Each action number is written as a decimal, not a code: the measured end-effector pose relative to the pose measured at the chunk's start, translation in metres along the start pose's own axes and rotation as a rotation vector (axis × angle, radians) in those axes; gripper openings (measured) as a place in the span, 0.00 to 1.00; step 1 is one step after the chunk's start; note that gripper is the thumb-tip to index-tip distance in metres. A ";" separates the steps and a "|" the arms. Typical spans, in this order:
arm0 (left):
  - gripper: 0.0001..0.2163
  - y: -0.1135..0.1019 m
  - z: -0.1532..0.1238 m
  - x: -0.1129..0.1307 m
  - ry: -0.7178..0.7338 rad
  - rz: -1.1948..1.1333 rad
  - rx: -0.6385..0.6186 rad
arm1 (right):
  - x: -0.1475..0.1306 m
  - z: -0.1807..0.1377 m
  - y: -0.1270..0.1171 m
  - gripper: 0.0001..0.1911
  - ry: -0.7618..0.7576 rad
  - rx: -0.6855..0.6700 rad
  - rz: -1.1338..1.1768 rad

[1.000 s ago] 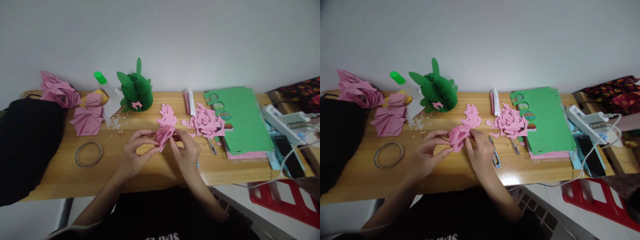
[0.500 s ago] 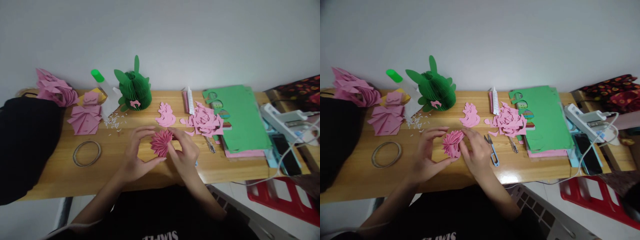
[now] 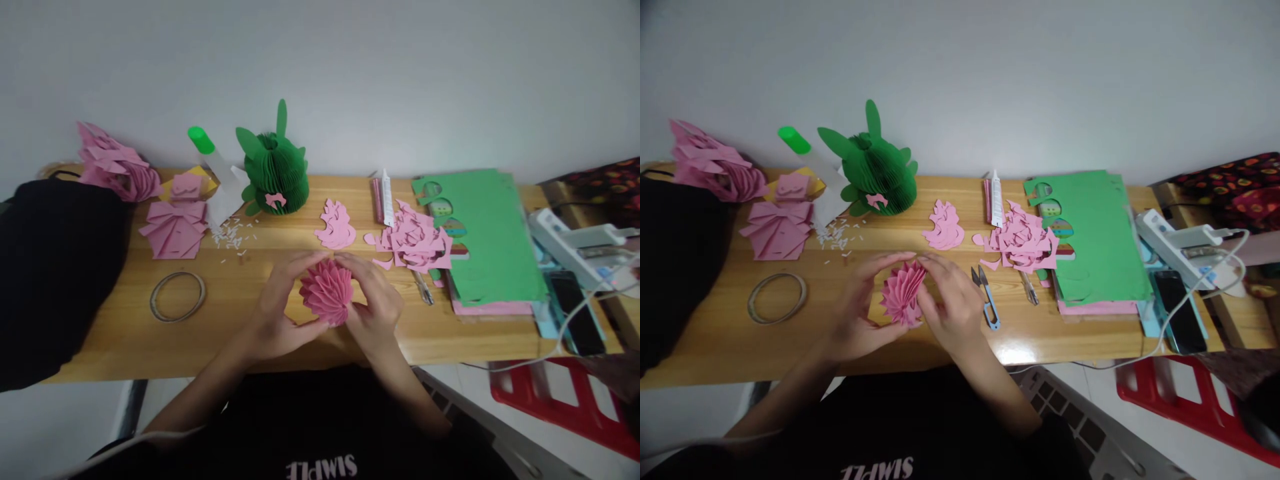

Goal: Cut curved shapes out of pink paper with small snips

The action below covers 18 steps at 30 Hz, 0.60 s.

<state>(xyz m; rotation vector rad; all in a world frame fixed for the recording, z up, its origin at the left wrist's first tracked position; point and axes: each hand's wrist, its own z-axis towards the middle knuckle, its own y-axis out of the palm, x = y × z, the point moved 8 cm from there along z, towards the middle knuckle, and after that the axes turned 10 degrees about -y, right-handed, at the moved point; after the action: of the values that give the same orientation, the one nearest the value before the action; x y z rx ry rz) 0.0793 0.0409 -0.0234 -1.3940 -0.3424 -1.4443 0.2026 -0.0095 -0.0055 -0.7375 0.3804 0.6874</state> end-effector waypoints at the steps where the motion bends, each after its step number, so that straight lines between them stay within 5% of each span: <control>1: 0.36 0.000 0.000 0.001 0.029 -0.013 0.004 | -0.001 0.000 0.000 0.16 -0.014 0.005 -0.008; 9: 0.37 0.001 0.001 0.006 0.071 -0.036 0.058 | 0.007 -0.003 0.001 0.17 0.029 0.030 0.092; 15: 0.41 0.002 0.004 0.016 0.177 0.069 0.230 | 0.047 -0.019 0.018 0.14 0.414 0.110 0.435; 18: 0.42 0.004 0.005 0.022 0.245 0.162 0.358 | 0.064 -0.030 0.038 0.12 0.624 0.042 0.613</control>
<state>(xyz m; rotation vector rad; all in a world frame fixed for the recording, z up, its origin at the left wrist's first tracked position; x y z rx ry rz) 0.0900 0.0326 -0.0050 -0.9249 -0.3053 -1.3266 0.2202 0.0170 -0.0787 -0.7906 1.2223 1.0102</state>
